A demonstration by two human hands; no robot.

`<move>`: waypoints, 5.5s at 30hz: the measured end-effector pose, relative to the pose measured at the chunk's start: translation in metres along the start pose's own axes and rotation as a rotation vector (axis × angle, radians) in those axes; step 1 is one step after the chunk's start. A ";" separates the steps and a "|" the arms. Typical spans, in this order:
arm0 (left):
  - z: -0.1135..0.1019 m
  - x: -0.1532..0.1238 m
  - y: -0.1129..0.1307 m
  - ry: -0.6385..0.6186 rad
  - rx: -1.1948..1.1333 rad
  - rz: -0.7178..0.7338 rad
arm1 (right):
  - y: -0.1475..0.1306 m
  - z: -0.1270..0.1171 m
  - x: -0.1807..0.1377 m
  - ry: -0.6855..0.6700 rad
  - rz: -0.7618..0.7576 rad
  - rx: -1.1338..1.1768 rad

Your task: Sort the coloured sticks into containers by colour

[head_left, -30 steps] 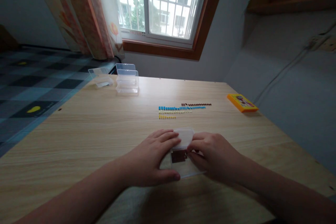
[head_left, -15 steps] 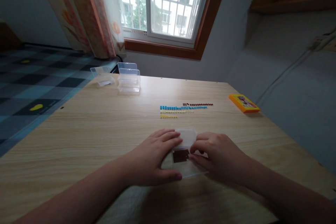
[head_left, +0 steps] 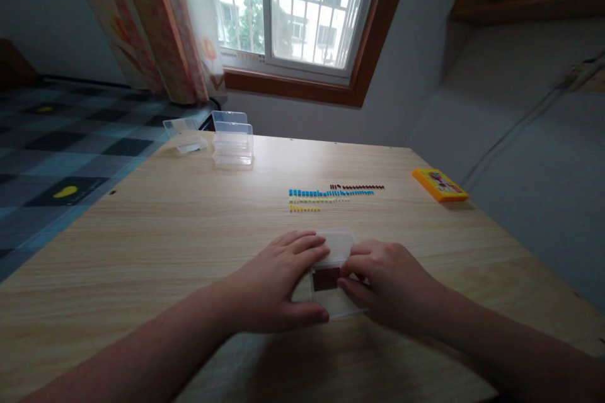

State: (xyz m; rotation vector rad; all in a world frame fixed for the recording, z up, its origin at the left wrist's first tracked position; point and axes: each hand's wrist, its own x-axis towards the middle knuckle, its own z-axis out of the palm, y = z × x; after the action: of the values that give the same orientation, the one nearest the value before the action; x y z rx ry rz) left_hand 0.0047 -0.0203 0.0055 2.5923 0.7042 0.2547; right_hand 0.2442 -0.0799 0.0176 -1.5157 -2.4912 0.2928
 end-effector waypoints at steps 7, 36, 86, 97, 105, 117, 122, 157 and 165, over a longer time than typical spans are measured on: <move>-0.001 -0.001 0.001 -0.002 -0.006 -0.004 | 0.004 -0.010 -0.004 -0.008 0.010 0.015; 0.001 0.000 -0.002 0.014 -0.019 0.006 | 0.003 -0.003 -0.001 -0.022 0.026 -0.016; -0.008 -0.005 -0.002 0.324 -0.017 0.302 | 0.101 0.011 0.044 0.644 -0.008 0.420; -0.012 -0.005 -0.009 0.774 -0.185 0.133 | 0.115 -0.014 0.058 0.573 0.107 0.181; -0.011 -0.003 -0.014 0.799 -0.181 0.048 | 0.136 -0.035 0.115 0.365 0.243 -0.041; -0.012 -0.002 -0.015 0.769 -0.144 0.019 | 0.115 -0.020 0.154 0.141 0.373 -0.187; -0.011 -0.001 -0.016 0.750 -0.142 0.011 | 0.109 -0.022 0.158 0.082 0.405 -0.211; -0.010 0.000 -0.016 0.677 -0.134 -0.012 | 0.103 -0.033 0.164 -0.053 0.487 -0.291; -0.010 0.001 -0.017 0.684 -0.135 -0.005 | 0.101 -0.031 0.163 -0.057 0.470 -0.266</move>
State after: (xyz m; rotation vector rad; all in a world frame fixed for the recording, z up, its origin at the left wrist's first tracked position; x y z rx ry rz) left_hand -0.0047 -0.0030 0.0062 2.3545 0.8720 1.1765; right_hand 0.2652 0.1120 0.0318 -2.2260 -2.2521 0.0750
